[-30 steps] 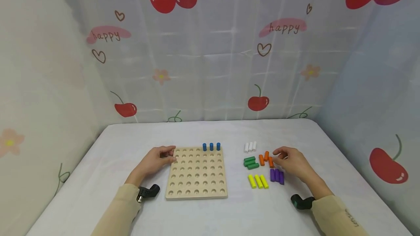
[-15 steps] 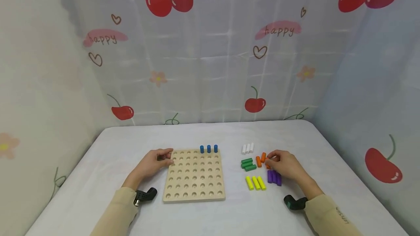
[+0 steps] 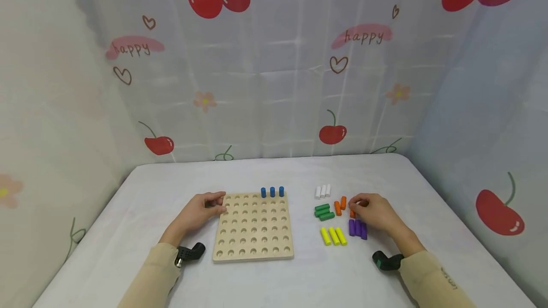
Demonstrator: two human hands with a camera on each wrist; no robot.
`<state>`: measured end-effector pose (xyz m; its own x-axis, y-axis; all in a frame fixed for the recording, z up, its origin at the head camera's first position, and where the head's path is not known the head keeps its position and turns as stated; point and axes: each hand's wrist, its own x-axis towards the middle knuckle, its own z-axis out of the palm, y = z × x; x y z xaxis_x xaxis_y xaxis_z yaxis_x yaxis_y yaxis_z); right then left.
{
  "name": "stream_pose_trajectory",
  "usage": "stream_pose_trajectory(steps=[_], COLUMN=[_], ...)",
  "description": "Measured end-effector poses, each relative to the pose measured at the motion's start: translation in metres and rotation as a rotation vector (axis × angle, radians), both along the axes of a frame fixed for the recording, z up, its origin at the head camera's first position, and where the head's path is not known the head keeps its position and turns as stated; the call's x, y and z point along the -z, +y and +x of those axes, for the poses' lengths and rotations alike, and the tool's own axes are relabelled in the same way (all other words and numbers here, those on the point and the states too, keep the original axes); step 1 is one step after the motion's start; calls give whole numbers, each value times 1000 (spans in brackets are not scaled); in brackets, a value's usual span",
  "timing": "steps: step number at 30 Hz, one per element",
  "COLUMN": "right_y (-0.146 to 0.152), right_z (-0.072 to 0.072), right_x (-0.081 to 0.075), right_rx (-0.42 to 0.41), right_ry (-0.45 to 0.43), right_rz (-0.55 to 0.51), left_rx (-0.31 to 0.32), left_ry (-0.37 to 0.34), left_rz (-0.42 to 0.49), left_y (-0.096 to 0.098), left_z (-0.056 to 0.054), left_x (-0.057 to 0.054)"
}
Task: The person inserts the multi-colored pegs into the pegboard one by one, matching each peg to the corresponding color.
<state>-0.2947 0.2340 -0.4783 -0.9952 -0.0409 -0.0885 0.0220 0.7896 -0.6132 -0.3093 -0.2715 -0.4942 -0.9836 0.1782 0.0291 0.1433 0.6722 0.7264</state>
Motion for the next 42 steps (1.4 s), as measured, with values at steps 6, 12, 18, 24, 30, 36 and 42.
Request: stream_pose_trajectory(steps=[6, 12, 18, 24, 30, 36, 42], right_y=[-1, -1, -1, -4, -6, -11, -22], right_z=[2, 3, 2, 3, 4, 6, 8], right_x=[-1, -3, -4, -9, -14, -18, -30], right_rx=[18, 47, 72, 79, 57, 37, 13], right_ry=[27, 42, 35, 37, 44, 41, 49], right_rz=[-16, -6, -35, -66, -63, -86, -112], left_rx=[-6, -2, -7, -11, -14, -14, -18], left_ry=[1, 5, 0, 0, 2, -8, -12], left_rz=[-12, -2, -4, -5, -3, -5, -5], left_y=[0, -1, -2, -2, 0, 1, 1], left_z=[0, 0, -1, -2, -1, -1, -2], left_x=[-1, -1, -1, 0, 0, -1, 0])
